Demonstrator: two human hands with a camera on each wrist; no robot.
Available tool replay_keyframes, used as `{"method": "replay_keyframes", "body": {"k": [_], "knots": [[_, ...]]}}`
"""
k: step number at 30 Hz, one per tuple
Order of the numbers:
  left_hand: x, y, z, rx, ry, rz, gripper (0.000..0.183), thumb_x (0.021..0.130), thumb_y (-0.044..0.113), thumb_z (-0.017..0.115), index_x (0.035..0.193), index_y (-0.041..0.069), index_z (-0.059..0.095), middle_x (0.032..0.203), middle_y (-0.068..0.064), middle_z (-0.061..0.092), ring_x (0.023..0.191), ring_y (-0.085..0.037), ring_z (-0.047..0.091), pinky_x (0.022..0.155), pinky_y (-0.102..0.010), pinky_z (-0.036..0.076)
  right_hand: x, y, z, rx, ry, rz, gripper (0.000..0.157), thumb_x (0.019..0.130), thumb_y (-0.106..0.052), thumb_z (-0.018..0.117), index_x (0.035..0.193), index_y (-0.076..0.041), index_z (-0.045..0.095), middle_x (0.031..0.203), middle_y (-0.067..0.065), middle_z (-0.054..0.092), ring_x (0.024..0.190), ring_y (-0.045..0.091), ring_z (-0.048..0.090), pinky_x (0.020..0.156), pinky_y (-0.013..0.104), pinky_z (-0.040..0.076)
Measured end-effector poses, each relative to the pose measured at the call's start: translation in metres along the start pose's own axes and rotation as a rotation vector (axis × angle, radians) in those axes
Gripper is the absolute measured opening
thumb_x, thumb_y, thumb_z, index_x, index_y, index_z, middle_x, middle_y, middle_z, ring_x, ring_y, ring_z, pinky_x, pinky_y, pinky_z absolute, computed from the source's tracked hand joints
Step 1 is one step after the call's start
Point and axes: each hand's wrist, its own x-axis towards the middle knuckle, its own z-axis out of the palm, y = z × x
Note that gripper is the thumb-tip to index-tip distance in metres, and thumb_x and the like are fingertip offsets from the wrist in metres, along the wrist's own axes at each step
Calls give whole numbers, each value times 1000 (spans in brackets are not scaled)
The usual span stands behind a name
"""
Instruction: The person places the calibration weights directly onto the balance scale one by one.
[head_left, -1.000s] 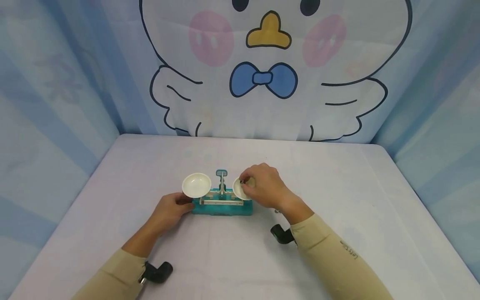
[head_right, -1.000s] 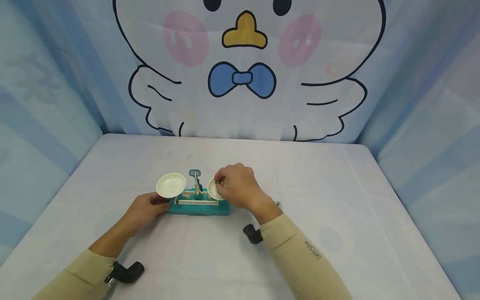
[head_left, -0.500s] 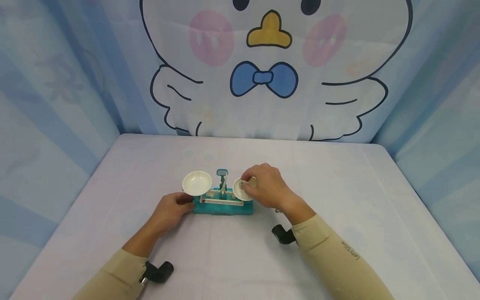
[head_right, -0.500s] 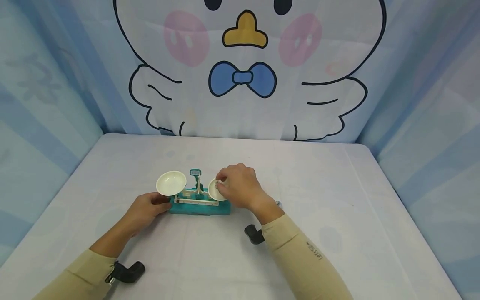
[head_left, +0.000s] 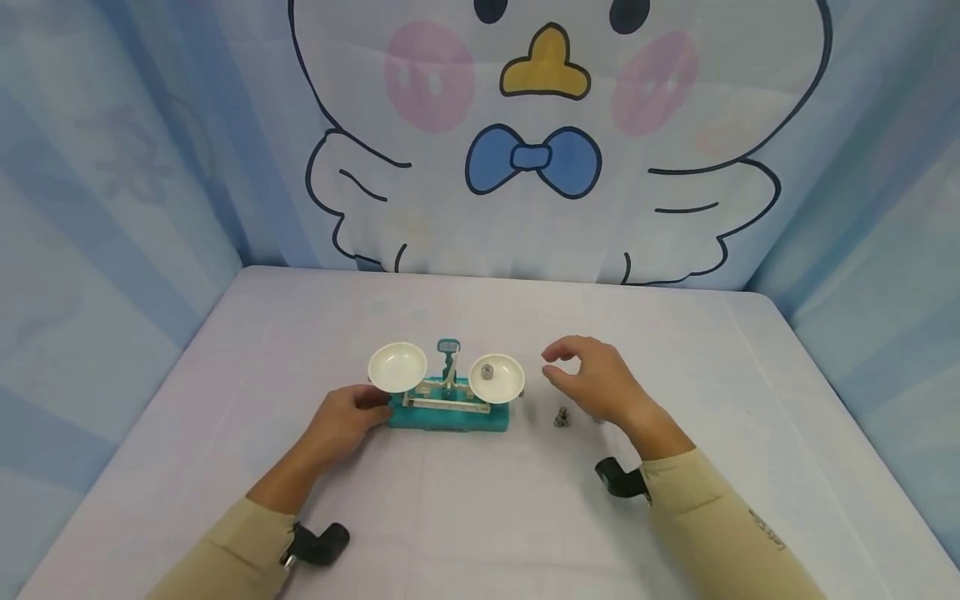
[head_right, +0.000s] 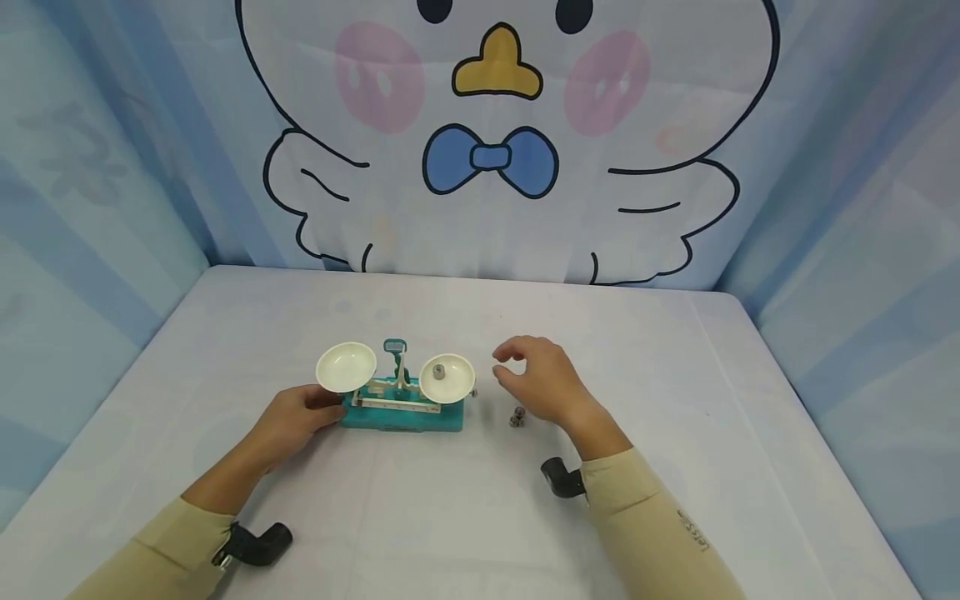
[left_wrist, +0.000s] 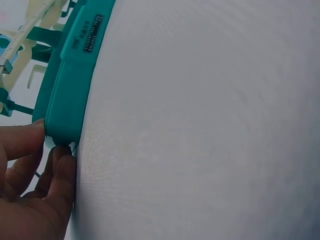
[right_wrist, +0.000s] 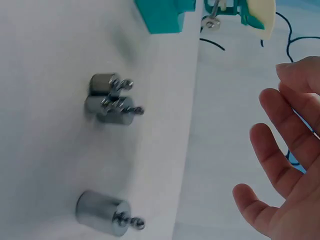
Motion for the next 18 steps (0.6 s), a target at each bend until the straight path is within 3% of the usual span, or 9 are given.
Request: {"method": "replay_keyframes", "body": {"k": [8,18], "knots": [[-1,1,1,-5,0,-3,39,96,10,62,131,-6,58,131,-23,60,126,-39,52,106,-54,42,-13,29,0,-46,-134,109,21,96,-17,64,113,-10,72,116,11,67,115,35,56,97,55,47],[-1,2,0,4,-3,-6,39,96,11,62,131,-6,59,130,-23,60,126,-39,52,105,-54,42,-21,46,10,-110,-171,79,17,90,-8,64,104,-10,74,113,10,70,115,37,59,102,56,43]]}}
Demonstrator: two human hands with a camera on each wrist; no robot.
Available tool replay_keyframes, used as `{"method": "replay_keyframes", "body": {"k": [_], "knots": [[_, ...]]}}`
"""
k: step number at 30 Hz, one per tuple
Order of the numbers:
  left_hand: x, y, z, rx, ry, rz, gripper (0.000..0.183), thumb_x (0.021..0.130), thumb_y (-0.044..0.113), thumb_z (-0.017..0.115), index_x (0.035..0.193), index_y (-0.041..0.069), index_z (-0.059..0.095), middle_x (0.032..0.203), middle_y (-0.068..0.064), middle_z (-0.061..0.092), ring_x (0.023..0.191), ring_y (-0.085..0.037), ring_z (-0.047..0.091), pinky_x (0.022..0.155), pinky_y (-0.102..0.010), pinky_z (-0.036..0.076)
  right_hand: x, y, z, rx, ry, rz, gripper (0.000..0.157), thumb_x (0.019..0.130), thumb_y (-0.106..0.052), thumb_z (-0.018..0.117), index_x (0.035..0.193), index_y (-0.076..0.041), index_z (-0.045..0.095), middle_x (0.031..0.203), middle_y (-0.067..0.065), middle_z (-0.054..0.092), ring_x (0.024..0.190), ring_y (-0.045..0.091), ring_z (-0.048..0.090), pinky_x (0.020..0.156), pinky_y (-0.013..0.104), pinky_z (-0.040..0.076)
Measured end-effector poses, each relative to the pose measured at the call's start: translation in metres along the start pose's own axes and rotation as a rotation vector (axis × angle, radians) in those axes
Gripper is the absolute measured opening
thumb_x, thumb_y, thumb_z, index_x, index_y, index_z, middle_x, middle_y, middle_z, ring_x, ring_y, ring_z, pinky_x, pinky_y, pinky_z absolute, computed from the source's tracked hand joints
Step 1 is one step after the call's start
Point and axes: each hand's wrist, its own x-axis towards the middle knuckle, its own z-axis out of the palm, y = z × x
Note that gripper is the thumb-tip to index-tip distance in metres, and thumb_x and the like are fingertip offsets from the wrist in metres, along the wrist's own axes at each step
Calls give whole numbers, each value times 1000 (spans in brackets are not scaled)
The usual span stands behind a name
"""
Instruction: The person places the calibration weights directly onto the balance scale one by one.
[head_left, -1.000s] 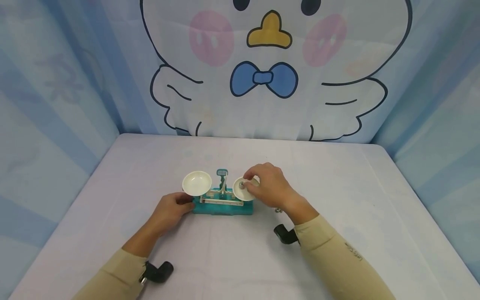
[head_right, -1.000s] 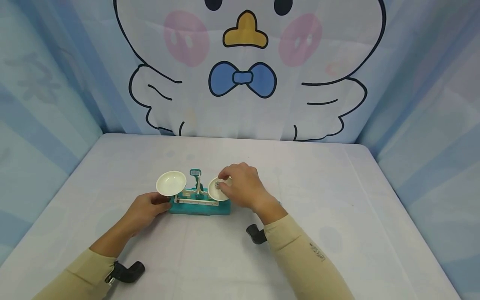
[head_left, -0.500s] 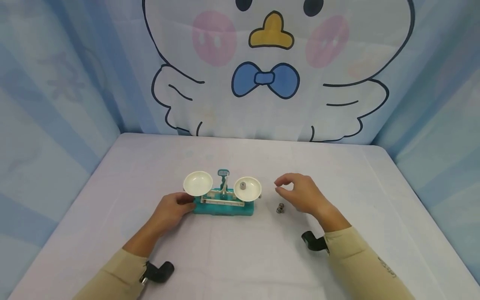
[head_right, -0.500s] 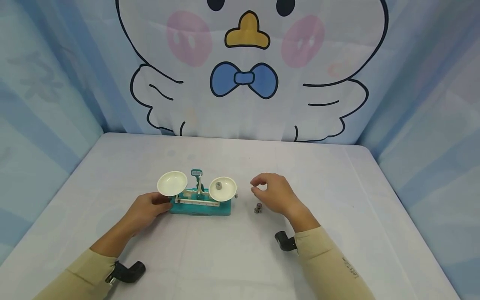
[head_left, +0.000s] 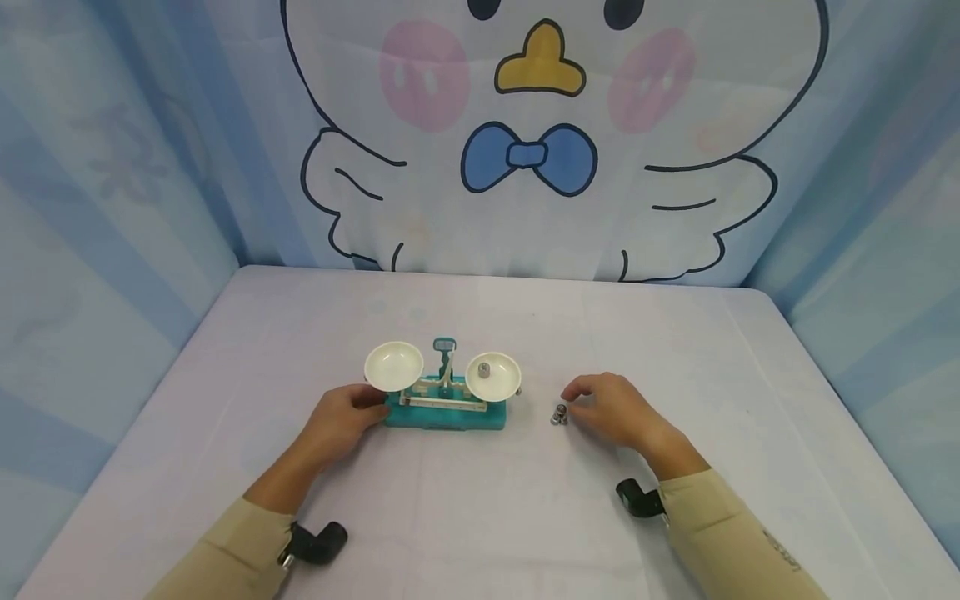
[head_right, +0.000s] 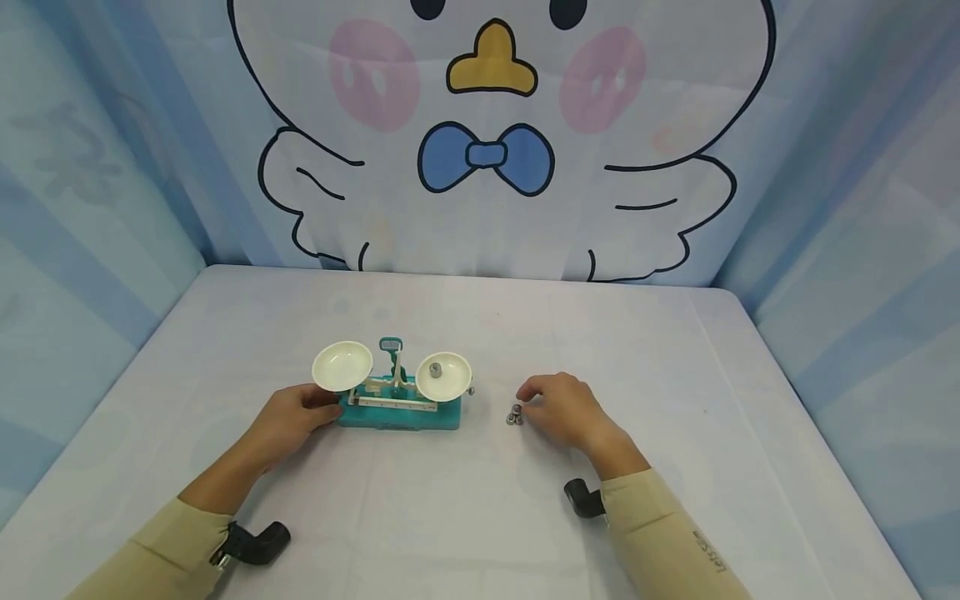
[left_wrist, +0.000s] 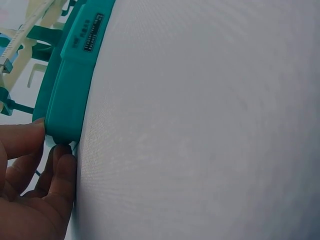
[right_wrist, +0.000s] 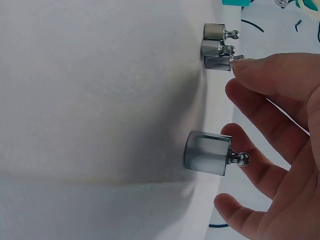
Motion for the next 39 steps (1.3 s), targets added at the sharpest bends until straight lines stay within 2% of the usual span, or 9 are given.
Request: {"method": "replay_keyframes", "body": {"k": [11,24,31,39], "knots": [[0,0,0,-3,2,-1,38,96,11,62,130,-6,59,130,-23,61,126,-39,52,105,-53,42,4,2,9,-48,-3,-16,17,88,-6,67,101,-10,75,106,5,72,111,33,63,100,53,46],[3,-2,1,-6,2,1,38,96,9,62,131,-6,59,130,-22,61,126,-38,52,106,-53,42,8,-2,9,-33,-12,-48,17,87,-8,67,102,-8,74,104,5,72,107,31,64,96,52,48],[2,-3,1,-2,1,4,38,96,9,62,130,-6,59,130,-22,61,125,-38,53,105,-53,42,6,-3,2,26,46,-9,16,89,-9,65,102,-12,73,111,9,69,114,34,59,100,55,45],[2,-1,0,5,-3,-7,38,96,11,62,131,-6,59,130,-22,60,125,-38,52,106,-53,42,5,-16,-7,22,138,-126,14,91,-11,65,102,-10,74,104,4,71,108,32,61,97,55,46]]}}
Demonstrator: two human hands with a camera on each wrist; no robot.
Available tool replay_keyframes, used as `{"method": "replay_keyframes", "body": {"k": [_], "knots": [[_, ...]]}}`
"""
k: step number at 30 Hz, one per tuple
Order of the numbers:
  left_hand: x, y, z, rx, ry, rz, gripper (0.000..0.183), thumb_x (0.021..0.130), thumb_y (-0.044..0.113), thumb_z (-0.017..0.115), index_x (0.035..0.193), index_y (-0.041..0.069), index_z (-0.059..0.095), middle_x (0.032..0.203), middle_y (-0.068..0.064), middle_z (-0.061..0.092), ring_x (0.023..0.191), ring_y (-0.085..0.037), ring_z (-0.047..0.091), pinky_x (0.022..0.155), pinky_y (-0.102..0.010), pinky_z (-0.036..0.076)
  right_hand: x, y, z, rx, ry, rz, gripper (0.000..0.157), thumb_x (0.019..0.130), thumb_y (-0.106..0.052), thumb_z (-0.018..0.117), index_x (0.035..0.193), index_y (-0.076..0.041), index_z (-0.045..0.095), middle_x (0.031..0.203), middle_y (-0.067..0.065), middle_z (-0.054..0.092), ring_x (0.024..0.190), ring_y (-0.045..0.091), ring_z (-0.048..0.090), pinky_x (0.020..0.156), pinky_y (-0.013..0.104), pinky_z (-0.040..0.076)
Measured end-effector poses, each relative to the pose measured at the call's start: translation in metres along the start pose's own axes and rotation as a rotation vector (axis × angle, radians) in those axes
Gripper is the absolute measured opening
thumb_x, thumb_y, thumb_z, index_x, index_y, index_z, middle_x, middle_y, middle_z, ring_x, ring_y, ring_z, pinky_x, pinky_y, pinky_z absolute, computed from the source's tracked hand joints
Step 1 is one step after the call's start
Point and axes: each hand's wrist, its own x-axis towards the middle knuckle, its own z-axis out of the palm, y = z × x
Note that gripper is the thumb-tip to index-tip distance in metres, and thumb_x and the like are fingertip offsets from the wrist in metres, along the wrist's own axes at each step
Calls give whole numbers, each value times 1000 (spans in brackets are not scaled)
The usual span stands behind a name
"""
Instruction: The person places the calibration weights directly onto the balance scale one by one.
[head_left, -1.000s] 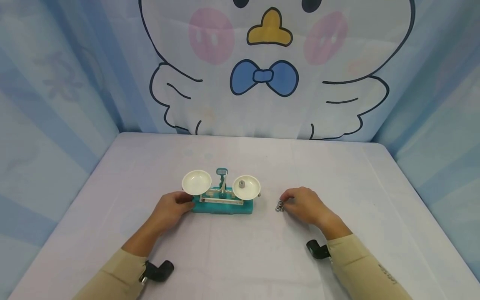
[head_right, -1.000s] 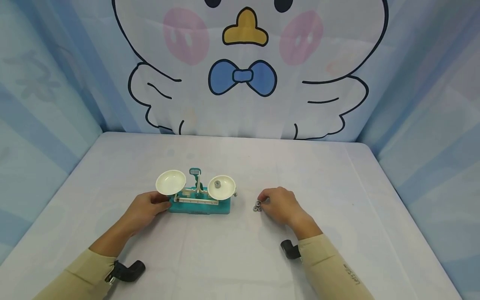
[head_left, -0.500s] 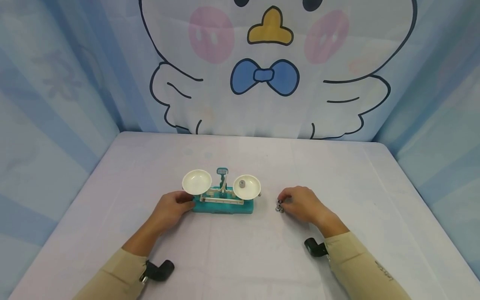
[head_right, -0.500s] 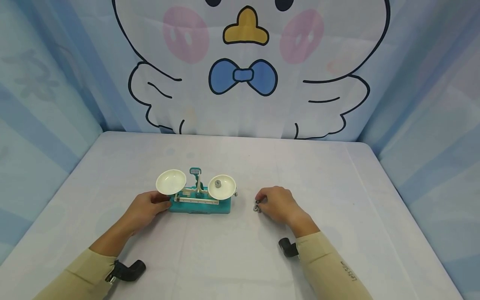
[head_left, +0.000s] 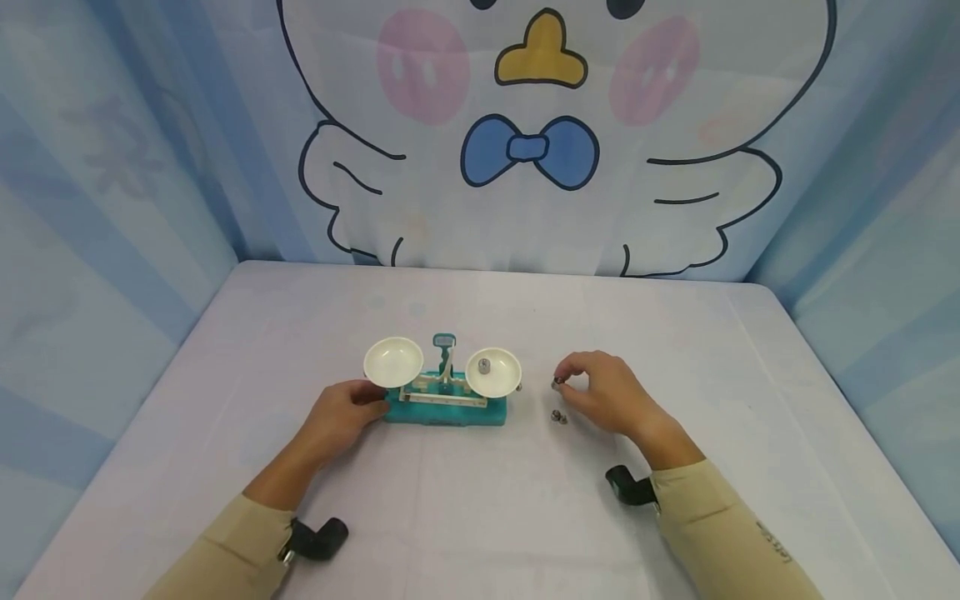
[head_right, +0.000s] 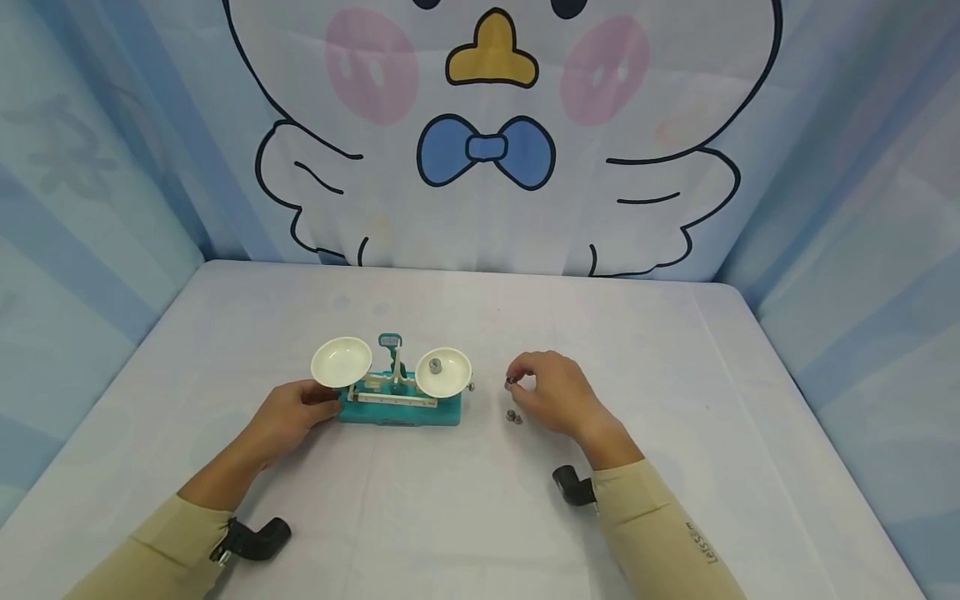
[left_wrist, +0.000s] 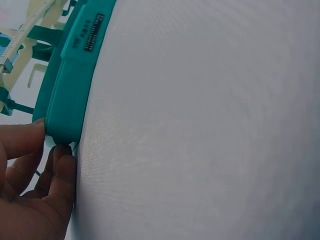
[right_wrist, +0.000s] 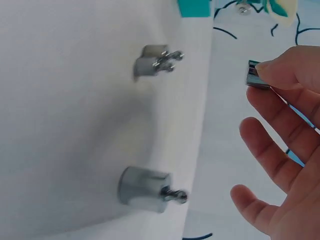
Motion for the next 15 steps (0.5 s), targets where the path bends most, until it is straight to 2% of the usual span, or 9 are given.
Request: {"method": "replay_keyframes", "body": {"k": [7,15], "knots": [[2,-1,0,-10,-4,3,38,96,10,62,131,-6,59,131,-22,60,126,-38,52,106,-53,41,3,-22,-6,9,54,-71,15,91,-11,65,103,-7,72,108,6,70,108,30,60,97,53,48],[2,-2,1,-25,-3,-4,38,96,10,62,130,-6,59,130,-23,60,125,-38,52,105,-53,42,12,-46,-9,15,83,-190,16,90,-11,67,105,-6,73,109,6,71,108,29,61,96,50,49]]}}
